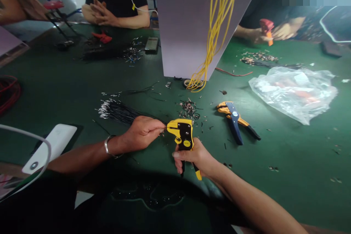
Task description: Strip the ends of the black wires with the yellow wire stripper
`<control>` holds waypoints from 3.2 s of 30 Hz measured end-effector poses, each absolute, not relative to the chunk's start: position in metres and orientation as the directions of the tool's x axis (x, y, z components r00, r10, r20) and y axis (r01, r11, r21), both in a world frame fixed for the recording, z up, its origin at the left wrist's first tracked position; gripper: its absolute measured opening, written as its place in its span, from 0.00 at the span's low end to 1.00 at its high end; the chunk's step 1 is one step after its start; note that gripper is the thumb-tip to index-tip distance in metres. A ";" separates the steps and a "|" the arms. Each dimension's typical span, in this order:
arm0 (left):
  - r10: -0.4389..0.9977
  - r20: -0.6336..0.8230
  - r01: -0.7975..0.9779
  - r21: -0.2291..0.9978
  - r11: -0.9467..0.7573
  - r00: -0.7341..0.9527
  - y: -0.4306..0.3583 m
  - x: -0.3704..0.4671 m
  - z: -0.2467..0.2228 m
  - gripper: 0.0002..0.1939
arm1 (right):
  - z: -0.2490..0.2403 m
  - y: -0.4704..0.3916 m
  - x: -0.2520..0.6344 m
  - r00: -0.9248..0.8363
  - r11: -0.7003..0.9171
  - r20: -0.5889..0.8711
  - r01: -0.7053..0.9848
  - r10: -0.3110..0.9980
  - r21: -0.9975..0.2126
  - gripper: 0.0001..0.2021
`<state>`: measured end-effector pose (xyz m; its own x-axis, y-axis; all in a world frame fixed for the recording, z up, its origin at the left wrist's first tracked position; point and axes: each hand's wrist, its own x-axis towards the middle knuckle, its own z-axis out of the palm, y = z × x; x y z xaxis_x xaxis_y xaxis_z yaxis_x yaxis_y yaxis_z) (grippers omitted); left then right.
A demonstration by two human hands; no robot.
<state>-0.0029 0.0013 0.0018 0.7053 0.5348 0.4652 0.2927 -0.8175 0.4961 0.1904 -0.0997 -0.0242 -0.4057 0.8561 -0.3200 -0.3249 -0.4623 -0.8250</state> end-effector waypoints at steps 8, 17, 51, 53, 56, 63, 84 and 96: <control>0.547 0.445 0.301 0.511 -0.805 0.709 0.001 -0.003 0.003 0.10 | -0.027 -0.100 0.187 -0.383 -0.454 -0.323 -0.326 0.865 -0.829 0.10; 0.552 0.439 0.306 0.513 -0.802 0.709 0.003 -0.003 0.002 0.10 | -0.031 -0.095 0.192 -0.348 -0.424 -0.332 -0.234 0.877 -0.875 0.09; 0.648 0.426 0.344 0.595 -0.726 0.631 0.003 -0.005 -0.002 0.08 | -0.019 -0.081 0.227 -0.186 -0.354 -0.309 -0.311 0.933 -0.882 0.07; 0.684 0.393 0.342 0.648 -0.680 0.615 0.005 -0.005 0.000 0.08 | -0.024 -0.083 0.220 -0.253 -0.408 -0.342 -0.289 0.905 -0.866 0.07; 0.727 0.323 0.343 0.718 -0.605 0.606 0.005 -0.004 0.002 0.08 | -0.028 -0.084 0.213 -0.268 -0.440 -0.370 -0.282 0.890 -0.853 0.07; 0.873 -0.116 0.306 0.951 -0.039 0.473 0.010 -0.001 0.010 0.06 | -0.005 -0.090 0.217 -0.166 -0.285 -0.306 0.138 0.937 -0.949 0.09; 0.482 0.551 0.426 0.237 -0.873 0.681 0.002 -0.009 -0.001 0.10 | -0.001 -0.107 0.188 -0.425 0.372 -0.167 0.887 0.890 -0.273 0.14; 0.247 0.625 0.343 -0.036 -0.939 0.741 -0.003 -0.013 -0.003 0.09 | 0.002 -0.102 0.205 -0.404 0.301 -0.016 0.707 0.915 -0.640 0.13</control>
